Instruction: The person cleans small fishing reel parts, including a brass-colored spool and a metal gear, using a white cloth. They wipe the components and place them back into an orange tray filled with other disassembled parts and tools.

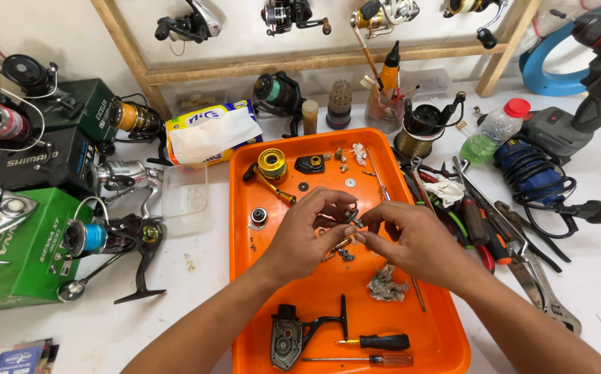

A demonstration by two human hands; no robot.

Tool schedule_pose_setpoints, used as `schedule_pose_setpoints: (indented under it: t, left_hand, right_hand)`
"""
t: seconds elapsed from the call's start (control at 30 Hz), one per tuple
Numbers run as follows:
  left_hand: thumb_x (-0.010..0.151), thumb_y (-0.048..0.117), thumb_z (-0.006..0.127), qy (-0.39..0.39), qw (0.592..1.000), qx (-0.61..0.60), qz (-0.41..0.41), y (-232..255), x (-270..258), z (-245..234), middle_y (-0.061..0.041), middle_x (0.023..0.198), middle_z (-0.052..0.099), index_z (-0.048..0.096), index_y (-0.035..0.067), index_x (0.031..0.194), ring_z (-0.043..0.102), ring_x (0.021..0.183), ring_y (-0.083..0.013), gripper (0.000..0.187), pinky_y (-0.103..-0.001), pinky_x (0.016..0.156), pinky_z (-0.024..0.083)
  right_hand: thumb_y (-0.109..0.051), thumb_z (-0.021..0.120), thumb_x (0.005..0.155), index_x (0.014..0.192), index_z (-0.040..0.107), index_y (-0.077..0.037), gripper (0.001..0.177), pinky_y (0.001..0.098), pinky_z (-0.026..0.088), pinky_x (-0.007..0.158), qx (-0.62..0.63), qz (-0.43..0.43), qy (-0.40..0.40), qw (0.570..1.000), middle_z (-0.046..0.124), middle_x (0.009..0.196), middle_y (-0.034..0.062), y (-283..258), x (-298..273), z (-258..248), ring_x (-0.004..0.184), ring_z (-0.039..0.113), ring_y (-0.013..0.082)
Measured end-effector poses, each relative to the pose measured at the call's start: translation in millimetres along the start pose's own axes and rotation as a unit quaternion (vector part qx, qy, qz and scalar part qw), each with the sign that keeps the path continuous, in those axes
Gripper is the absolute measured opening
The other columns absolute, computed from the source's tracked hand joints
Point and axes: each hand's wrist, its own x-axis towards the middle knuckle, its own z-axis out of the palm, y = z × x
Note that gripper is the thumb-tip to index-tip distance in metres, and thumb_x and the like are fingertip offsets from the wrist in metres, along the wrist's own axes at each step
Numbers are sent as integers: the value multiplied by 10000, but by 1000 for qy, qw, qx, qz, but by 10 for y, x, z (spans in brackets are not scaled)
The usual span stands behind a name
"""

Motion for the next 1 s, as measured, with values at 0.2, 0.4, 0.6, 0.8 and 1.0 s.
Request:
schedule_pose_setpoints:
  t: [0.2,0.4,0.6,0.8,1.0]
  left_hand:
    - [865,54,735,-13,999,20,22,-1,-82,6,-84,1025,586,627,65,1222,662,970,-227,373,-348,833,608]
    - [828,97,777,-24,999,6,30,14,-103,8,-114,1038,571,601,60,1239,651,947,-240,449,-364,814,615]
    - [848,162,772,-58,998,9,6,-105,-83,-36,-127,971,635,642,36,1188,663,864,-214,385,-340,740,610]
    - [852,176,765,-74,995,65,30,-119,-89,-67,-102,1015,656,665,107,1175,654,861,-214,345,-319,712,574]
    - [851,215,768,-84,994,67,27,-66,-121,-113,-95,1012,673,664,112,1153,656,860,-210,336,-321,709,551]
  right_hand:
    - [-181,738,833,869,782,-130,76,249,450,484,68,-24,29,997,687,671,8,125,-52,98,550,530,130]
    - [-99,710,835,897,772,-119,90,238,433,464,90,-83,63,990,690,710,13,219,-84,148,572,516,124]
    - [-55,707,826,940,753,-86,127,260,431,481,80,-123,92,985,695,750,44,298,-99,235,604,538,151]
    - [-69,726,821,920,731,-82,99,258,436,488,101,-125,104,982,681,756,57,270,-124,282,604,538,157]
    - [-148,694,875,898,749,-69,100,267,427,458,126,-36,131,983,653,657,93,229,-248,365,555,522,154]
